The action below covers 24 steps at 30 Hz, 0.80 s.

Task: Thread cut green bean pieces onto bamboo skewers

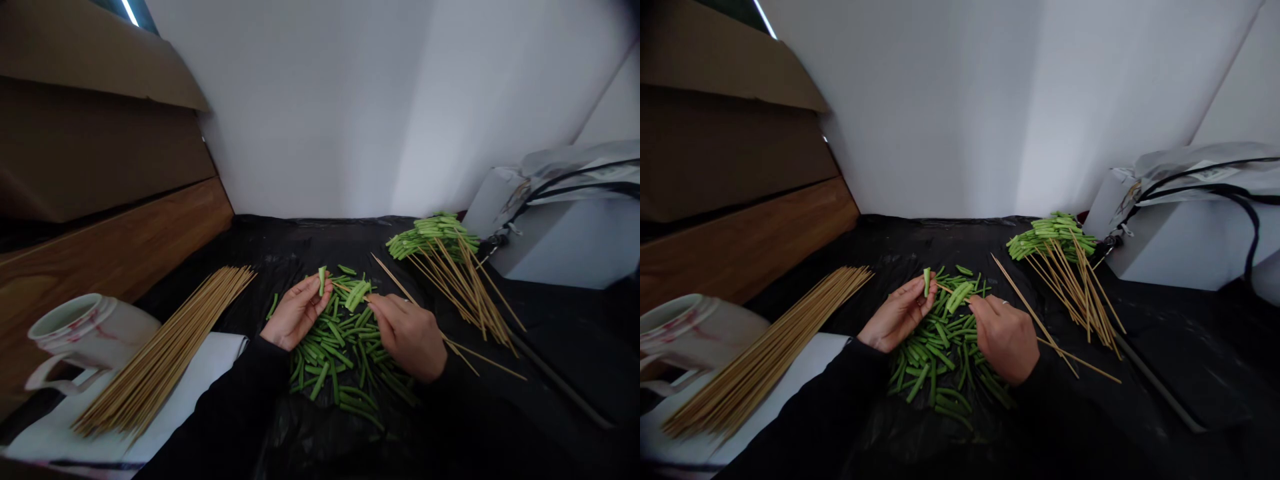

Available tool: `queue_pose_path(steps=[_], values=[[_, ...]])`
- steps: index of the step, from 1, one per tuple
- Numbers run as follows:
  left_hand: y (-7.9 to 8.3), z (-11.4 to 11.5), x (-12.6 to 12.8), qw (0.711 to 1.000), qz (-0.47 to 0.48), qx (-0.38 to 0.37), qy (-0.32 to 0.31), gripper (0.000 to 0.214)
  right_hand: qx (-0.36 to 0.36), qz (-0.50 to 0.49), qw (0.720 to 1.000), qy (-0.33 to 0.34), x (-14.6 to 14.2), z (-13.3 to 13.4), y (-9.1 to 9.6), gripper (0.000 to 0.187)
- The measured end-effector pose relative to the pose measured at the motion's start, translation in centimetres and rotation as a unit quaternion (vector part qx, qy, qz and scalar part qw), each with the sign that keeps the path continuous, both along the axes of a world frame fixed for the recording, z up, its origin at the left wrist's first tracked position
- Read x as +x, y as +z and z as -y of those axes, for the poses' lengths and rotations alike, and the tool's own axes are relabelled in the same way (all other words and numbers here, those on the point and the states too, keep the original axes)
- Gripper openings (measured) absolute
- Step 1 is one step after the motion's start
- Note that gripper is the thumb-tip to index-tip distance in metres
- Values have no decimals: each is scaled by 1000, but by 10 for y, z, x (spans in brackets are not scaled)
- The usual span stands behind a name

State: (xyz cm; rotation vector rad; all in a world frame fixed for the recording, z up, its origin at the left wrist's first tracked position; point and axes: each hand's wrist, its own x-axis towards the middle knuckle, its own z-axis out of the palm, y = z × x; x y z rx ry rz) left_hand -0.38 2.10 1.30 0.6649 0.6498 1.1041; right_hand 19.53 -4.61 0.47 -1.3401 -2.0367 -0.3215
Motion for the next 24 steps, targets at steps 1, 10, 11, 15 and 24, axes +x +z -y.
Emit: queue_pose_path(steps=[1,10,11,15,24], values=[[-1,0,0,1000,2,-6,1,15,1,4,1000,0,0,0,0,28],[-5,1,4,1000,5,-20,-8,9,-1,15,1000,-2,-1,0,-2,28],[-5,1,4,1000,7,-21,-10,9,-1,16,1000,-3,-1,0,-2,28],[-6,1,4,1000,10,-23,-11,9,-3,24,1000,-5,-2,0,-3,28],[-5,1,4,1000,-10,-19,-11,10,-13,38,999,-8,-1,0,-4,28]])
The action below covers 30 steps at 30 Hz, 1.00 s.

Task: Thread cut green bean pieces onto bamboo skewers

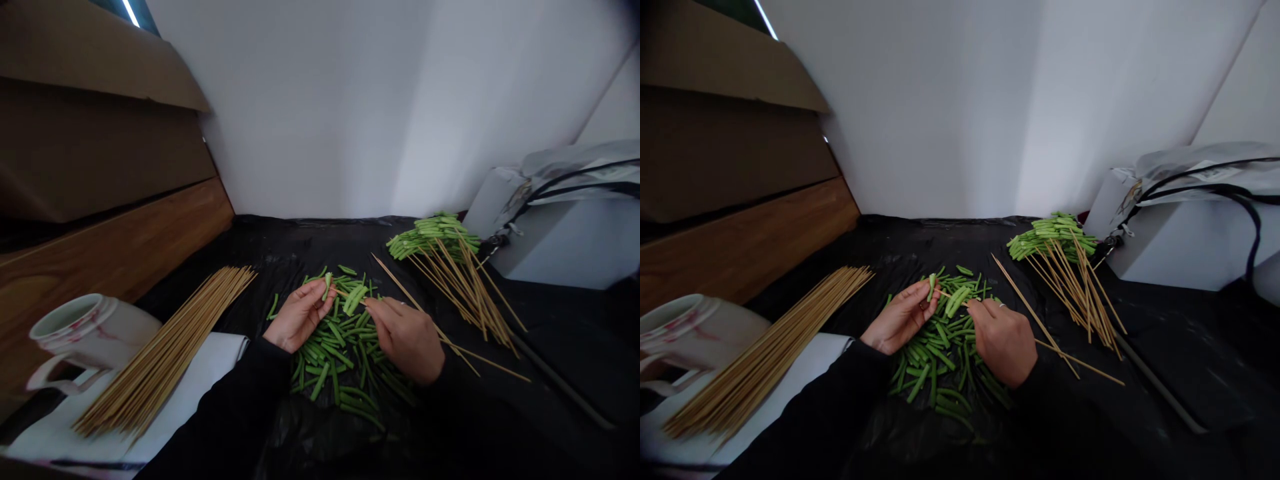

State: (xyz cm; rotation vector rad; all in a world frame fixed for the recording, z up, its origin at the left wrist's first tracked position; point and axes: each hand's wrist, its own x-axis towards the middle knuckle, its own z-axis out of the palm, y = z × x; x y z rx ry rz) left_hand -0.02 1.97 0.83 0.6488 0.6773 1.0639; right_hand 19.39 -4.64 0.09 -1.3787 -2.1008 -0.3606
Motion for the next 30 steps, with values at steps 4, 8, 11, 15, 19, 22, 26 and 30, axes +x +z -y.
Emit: queue_pose_path(steps=[4,8,11,15,19,22,26,30], values=[[1,1,0,1000,-27,9,-1,14,6,-3,1000,-4,-1,1,0,29],[0,3,2,998,-46,29,11,16,8,-4,1000,-6,-2,2,0,29],[-1,4,3,998,-53,33,14,17,2,4,1000,-11,-3,2,0,28],[-2,6,4,997,-63,44,17,17,-7,-3,1000,-5,-4,2,-3,26],[-2,7,5,996,-70,49,14,18,-22,-33,999,7,-5,1,-5,24],[-2,8,7,996,-73,49,9,18,-19,-54,998,22,-6,0,-7,23],[-3,9,10,997,-72,30,0,17,-8,-74,997,26,-7,-1,-9,23],[-4,10,11,998,-55,11,-6,15,0,-80,996,31,-8,0,-9,24]])
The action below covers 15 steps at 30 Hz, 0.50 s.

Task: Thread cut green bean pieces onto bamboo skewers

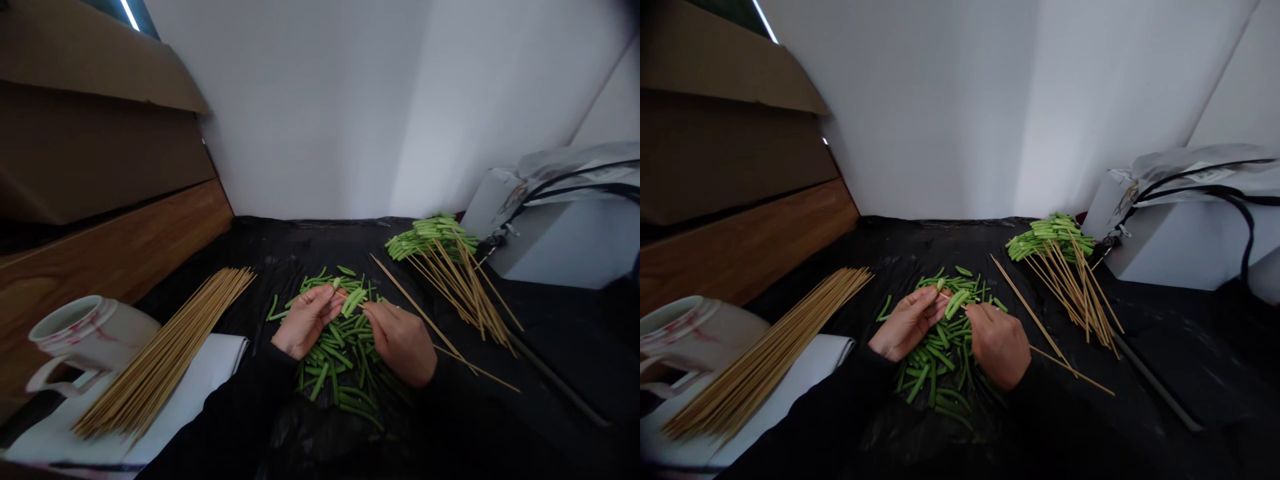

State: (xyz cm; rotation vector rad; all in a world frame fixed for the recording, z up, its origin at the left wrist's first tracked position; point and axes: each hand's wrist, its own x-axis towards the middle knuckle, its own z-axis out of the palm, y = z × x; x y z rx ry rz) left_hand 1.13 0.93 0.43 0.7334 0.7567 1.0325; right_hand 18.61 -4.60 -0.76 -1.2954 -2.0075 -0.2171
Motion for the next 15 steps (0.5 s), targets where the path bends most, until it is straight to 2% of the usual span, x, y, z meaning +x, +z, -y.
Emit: queue_pose_path(steps=[15], values=[[1,7,6,1000,-9,-2,3,15,0,14,1000,-22,-3,1,-2,24]])
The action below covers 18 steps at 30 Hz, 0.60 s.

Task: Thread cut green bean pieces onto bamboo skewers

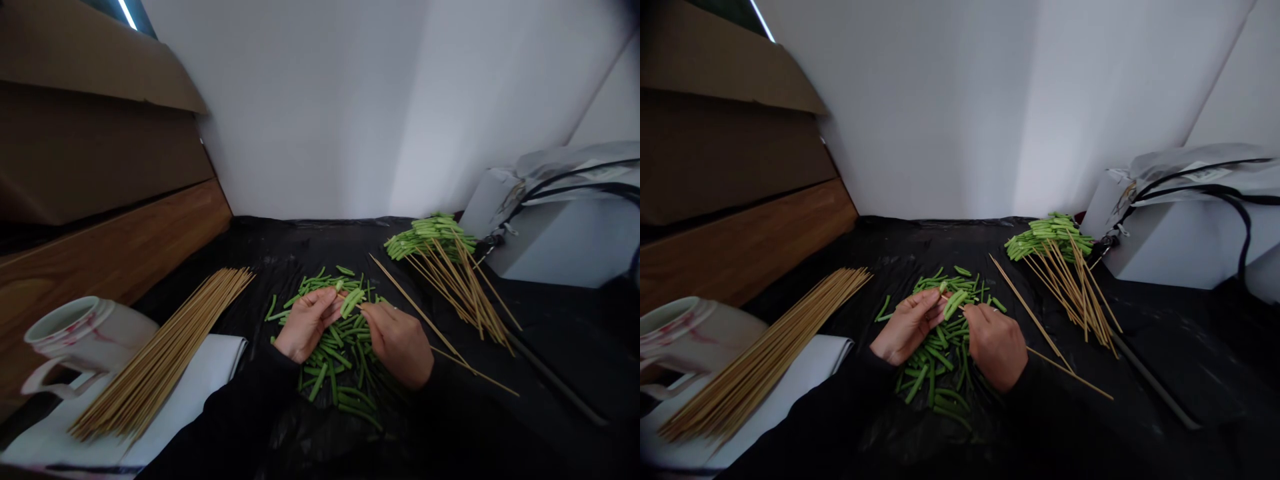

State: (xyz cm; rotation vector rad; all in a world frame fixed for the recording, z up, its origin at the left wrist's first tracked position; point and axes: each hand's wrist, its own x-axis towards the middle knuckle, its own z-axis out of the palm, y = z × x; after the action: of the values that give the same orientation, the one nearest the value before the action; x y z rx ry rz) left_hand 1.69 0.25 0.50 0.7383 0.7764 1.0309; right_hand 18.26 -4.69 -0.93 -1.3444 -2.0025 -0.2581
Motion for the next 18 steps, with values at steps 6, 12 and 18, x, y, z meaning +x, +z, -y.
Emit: queue_pose_path(steps=[6,12,18], values=[[-1,5,5,999,1,29,-28,14,8,-2,1000,3,-2,0,0,24],[1,5,5,999,1,33,-29,13,2,-1,1000,2,-3,0,0,25],[3,6,3,999,-17,39,-33,13,-6,-3,1000,8,-5,2,3,25]])
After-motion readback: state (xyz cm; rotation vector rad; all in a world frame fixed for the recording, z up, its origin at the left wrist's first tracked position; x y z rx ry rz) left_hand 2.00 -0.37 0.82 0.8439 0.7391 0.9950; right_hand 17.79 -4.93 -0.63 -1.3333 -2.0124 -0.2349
